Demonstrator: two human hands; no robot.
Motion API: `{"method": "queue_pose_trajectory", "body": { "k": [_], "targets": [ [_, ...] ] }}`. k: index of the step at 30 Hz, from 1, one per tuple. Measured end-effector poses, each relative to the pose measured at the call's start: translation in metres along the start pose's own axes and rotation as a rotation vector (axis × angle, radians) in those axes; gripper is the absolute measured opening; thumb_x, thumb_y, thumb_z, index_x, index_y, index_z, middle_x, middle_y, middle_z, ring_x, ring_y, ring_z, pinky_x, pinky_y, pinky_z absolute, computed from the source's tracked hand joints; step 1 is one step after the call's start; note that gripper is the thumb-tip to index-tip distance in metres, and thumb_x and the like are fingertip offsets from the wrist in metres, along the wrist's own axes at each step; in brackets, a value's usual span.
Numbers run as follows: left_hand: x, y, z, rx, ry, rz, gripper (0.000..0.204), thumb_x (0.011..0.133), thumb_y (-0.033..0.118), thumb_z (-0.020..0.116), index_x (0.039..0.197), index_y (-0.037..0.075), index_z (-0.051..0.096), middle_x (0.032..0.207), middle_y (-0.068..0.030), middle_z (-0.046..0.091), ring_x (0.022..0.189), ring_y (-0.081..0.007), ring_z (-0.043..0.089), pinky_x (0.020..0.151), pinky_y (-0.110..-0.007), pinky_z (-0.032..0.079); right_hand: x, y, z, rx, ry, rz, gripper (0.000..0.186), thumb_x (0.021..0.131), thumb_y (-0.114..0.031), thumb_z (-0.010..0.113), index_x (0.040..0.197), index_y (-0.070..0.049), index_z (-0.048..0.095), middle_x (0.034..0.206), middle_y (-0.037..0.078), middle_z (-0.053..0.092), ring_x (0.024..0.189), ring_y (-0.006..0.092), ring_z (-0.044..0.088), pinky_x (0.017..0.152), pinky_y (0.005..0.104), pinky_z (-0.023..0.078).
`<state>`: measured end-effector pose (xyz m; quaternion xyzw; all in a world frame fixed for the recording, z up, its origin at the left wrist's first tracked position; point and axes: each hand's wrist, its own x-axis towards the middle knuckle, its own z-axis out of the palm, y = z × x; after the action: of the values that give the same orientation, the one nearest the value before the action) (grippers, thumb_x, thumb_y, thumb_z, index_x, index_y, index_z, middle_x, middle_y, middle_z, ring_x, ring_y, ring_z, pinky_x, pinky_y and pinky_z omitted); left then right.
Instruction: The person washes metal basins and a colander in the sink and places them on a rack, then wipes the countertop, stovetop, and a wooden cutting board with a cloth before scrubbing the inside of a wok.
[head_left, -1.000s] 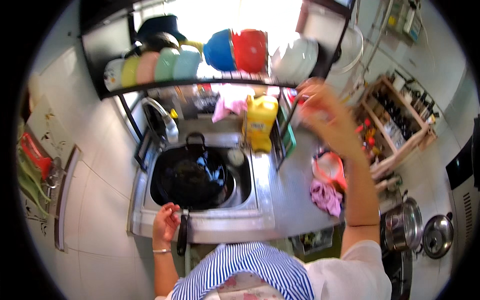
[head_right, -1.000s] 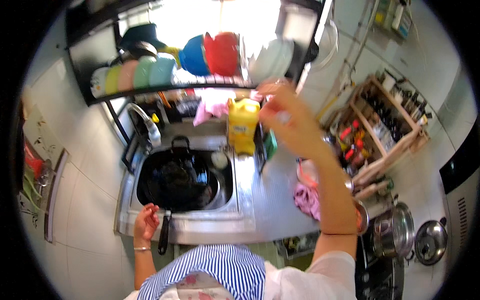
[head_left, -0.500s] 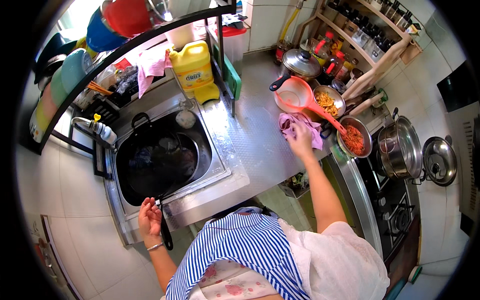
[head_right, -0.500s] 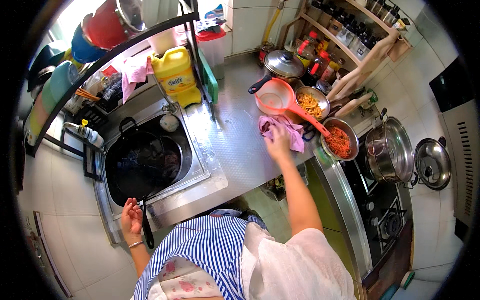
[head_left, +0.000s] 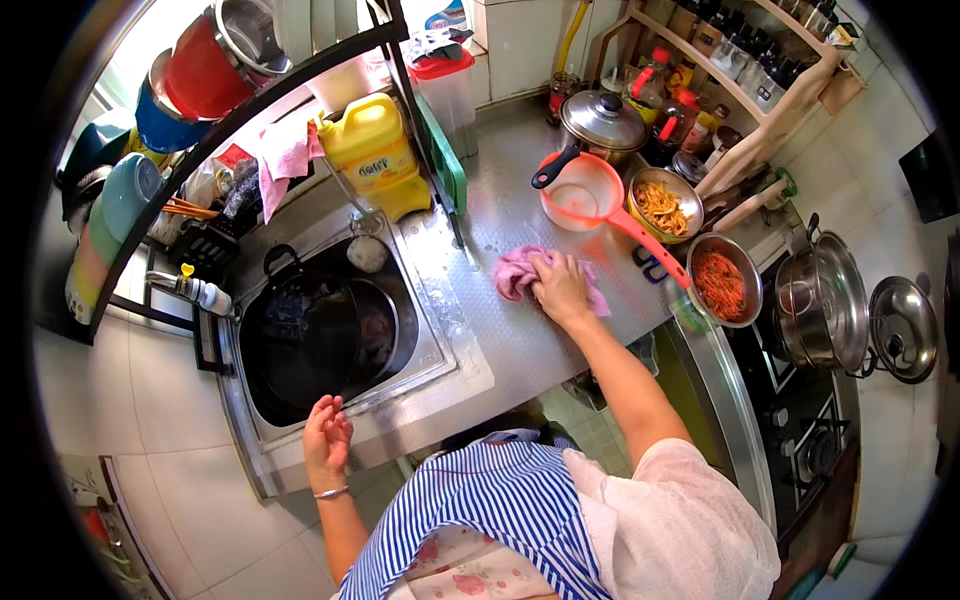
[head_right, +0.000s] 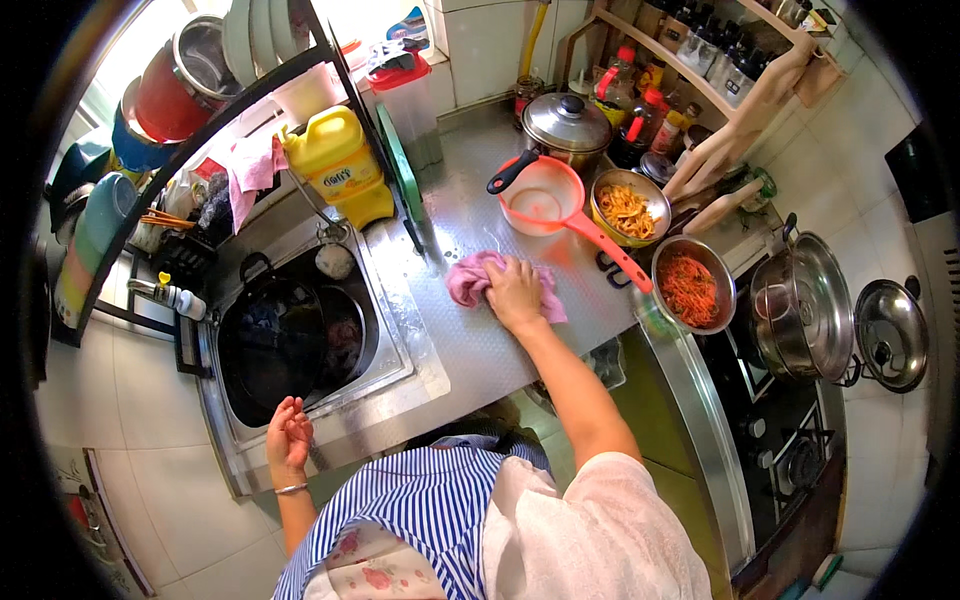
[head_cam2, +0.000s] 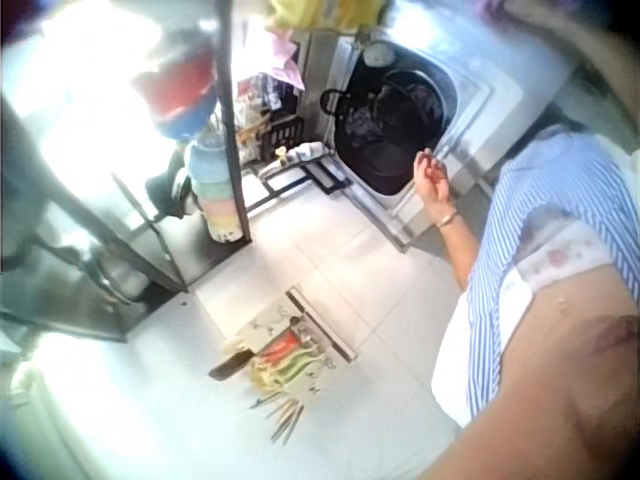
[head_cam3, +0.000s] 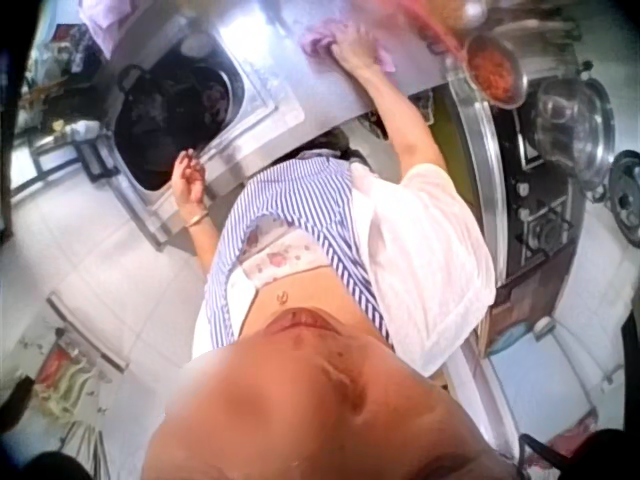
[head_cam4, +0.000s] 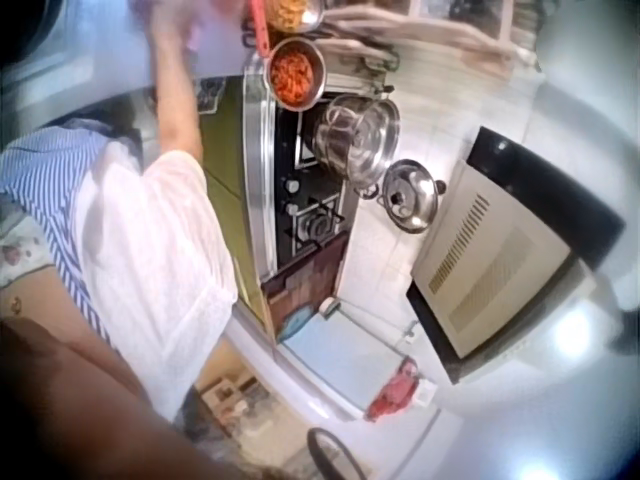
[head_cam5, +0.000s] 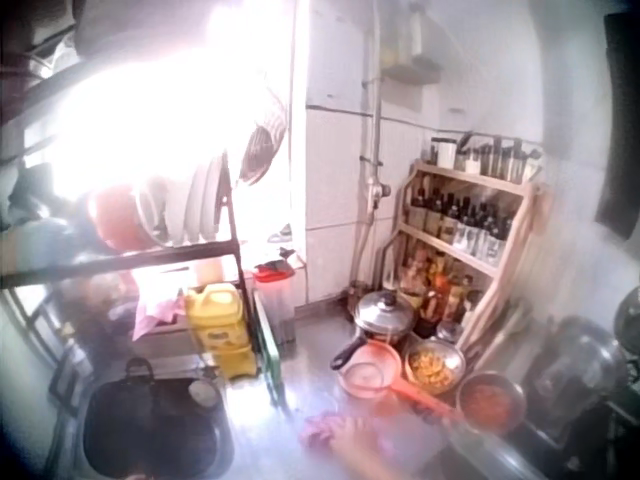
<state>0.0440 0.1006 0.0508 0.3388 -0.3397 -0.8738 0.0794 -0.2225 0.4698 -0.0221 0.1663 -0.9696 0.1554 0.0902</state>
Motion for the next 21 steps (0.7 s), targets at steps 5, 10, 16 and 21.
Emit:
{"method": "queue_pose_trajectory", "body": {
  "k": [5, 10, 16, 21],
  "targets": [
    [-0.005, -0.012, 0.01, 0.011, 0.036, -0.015, 0.017, 0.082, 0.003, 0.051, 0.099, 0.006, 0.053, 0.095, -0.0068, 0.06, 0.066, -0.0124, 0.055, 0.058, -0.024, 0.049, 0.067, -0.03, 0.015, 0.187, 0.142, 0.109, 0.05, 0.07, -0.039, 0.063, 0.116, -0.02, 0.053, 0.129, 0.018, 0.036, 0.121, 0.0373, 0.031, 0.096, 0.0511, 0.028],
    [-0.013, -0.025, 0.018, 0.028, 0.048, -0.044, 0.016, 0.082, 0.003, 0.051, 0.097, 0.007, 0.053, 0.092, -0.0068, 0.06, 0.066, -0.0132, 0.055, 0.059, -0.025, 0.048, 0.077, -0.047, 0.03, 0.148, 0.014, 0.142, 0.048, 0.07, -0.045, 0.062, 0.111, -0.02, 0.057, 0.134, 0.014, 0.03, 0.127, 0.0373, 0.019, 0.096, 0.0599, 0.018],
    [-0.013, -0.032, 0.018, 0.027, 0.117, -0.047, 0.016, 0.083, 0.003, 0.05, 0.098, 0.005, 0.053, 0.092, -0.0079, 0.06, 0.066, -0.0136, 0.055, 0.058, -0.025, 0.048, 0.026, -0.045, 0.025, 0.233, 0.005, -0.114, 0.035, 0.068, -0.028, 0.063, 0.101, -0.015, 0.059, 0.125, 0.011, 0.041, 0.116, 0.0314, 0.035, 0.088, 0.0521, 0.03],
    [-0.009, -0.035, 0.028, 0.042, 0.125, -0.053, 0.014, 0.082, 0.002, 0.05, 0.096, 0.005, 0.053, 0.091, -0.008, 0.061, 0.066, -0.014, 0.055, 0.058, -0.026, 0.048, 0.089, -0.037, 0.041, 0.619, 0.176, 0.226, 0.036, 0.069, -0.022, 0.06, 0.102, -0.006, 0.056, 0.109, 0.014, 0.053, 0.099, 0.0322, 0.049, 0.083, 0.0399, 0.039]
  ]
}}
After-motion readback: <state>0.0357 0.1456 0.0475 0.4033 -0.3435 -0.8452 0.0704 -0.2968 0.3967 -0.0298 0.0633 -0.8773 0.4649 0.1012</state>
